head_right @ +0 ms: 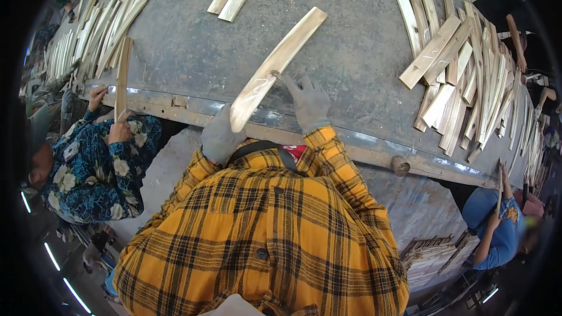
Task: The person uses a chisel and a mallet to carve notches into thin wooden planks. They repeatedly pick up planks from a pile, position them on a workbench, and strike the chisel to create indentations. The finished pieces are placed into a separate pile on the table.
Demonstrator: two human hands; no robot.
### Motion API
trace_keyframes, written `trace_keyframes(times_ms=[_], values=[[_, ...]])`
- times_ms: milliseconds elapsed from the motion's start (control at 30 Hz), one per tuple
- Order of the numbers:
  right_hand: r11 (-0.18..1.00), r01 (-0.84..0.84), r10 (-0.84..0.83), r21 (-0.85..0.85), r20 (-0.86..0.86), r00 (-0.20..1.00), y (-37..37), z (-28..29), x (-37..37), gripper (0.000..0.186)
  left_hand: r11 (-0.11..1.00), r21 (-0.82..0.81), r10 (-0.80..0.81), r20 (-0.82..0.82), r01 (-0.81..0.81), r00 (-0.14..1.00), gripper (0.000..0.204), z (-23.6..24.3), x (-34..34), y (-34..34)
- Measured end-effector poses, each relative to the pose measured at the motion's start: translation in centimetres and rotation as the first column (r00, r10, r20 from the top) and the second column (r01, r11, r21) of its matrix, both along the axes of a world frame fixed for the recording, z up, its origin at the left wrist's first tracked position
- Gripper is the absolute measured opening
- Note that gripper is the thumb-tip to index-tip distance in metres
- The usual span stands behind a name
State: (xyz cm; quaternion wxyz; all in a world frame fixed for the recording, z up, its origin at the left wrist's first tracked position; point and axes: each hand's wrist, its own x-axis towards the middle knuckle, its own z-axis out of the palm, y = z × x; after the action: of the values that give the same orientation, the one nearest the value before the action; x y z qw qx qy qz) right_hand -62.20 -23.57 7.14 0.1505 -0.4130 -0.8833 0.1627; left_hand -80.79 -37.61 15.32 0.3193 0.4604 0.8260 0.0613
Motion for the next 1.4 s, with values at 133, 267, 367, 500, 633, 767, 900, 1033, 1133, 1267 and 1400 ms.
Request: trace_keyframes(times_ms=[133, 267, 367, 500, 633, 767, 900, 1033, 1133, 1267, 1400], values=[[0.999, 0.01, -0.01, -0.038, -0.016, 1.0, 0.4, 0.7, 1.8, 0.047, 1.0, -0.021, -0.003, -0.008, 0.003, 1.0, 0.061, -0.1, 0.6, 0.2], [0.998, 0.035, -0.035, -0.052, -0.003, 0.999, 1.0, 0.0, 0.7, 0.047, 0.997, -0.066, -0.044, -0.057, 0.04, 0.997, 0.064, 0.8, 0.4, 1.1], [0.998, 0.014, -0.016, -0.067, -0.033, 0.999, 0.4, 0.3, 1.0, 0.047, 0.999, -0.024, -0.038, -0.051, 0.037, 0.998, 0.065, 0.6, 0.1, 1.2], [0.885, -0.168, -0.076, -0.434, -0.49, 0.869, 1.0, -0.1, 2.4, 0.039, 0.984, -0.174, 0.111, 0.386, -0.046, 0.916, 0.06, -0.3, -1.9, 1.2], [0.363, -0.047, -0.694, -0.931, -0.304, 0.652, 2.7, 0.4, 3.2, 0.027, 0.8, -0.533, 0.507, 0.846, -0.274, -0.167, 0.054, -1.6, -5.3, -0.3], [0.382, 0.056, -0.667, -0.923, -0.233, 0.707, 2.2, -0.6, 2.5, 0.026, 0.844, -0.421, 0.468, 0.88, -0.332, 0.074, 0.055, -2.2, -4.9, -0.6], [0.431, 0.035, -0.646, -0.902, -0.282, 0.71, 0.5, -2.3, 0.9, 0.028, 0.91, -0.265, 0.364, 0.878, -0.317, 0.312, 0.061, -1.4, -3.3, -0.2], [0.512, 0.046, -0.626, -0.858, -0.336, 0.704, -0.7, -2.3, -0.3, 0.028, 0.916, -0.138, 0.295, 0.869, -0.378, 0.397, 0.068, -2.2, -2.3, -0.5], [0.418, 0.062, -0.708, -0.906, -0.283, 0.647, -0.6, -1.5, -1.2, 0.035, 0.913, -0.153, 0.308, 0.865, -0.378, 0.396, 0.073, -3.5, -1.9, -0.7], [0.177, -0.141, -0.837, -0.974, -0.224, 0.5, 0.8, 1.1, -1.9, 0.046, 0.953, -0.129, 0.206, 0.939, -0.274, 0.277, 0.073, -3.0, 1.1, 3.9], [0.192, -0.269, -0.909, -0.944, -0.275, 0.314, 4.4, 0.0, 3.4, 0.03, 0.991, 0.131, -0.12, 0.908, 0.001, 0.401, 0.065, -6.9, 1.8, 9.3]])
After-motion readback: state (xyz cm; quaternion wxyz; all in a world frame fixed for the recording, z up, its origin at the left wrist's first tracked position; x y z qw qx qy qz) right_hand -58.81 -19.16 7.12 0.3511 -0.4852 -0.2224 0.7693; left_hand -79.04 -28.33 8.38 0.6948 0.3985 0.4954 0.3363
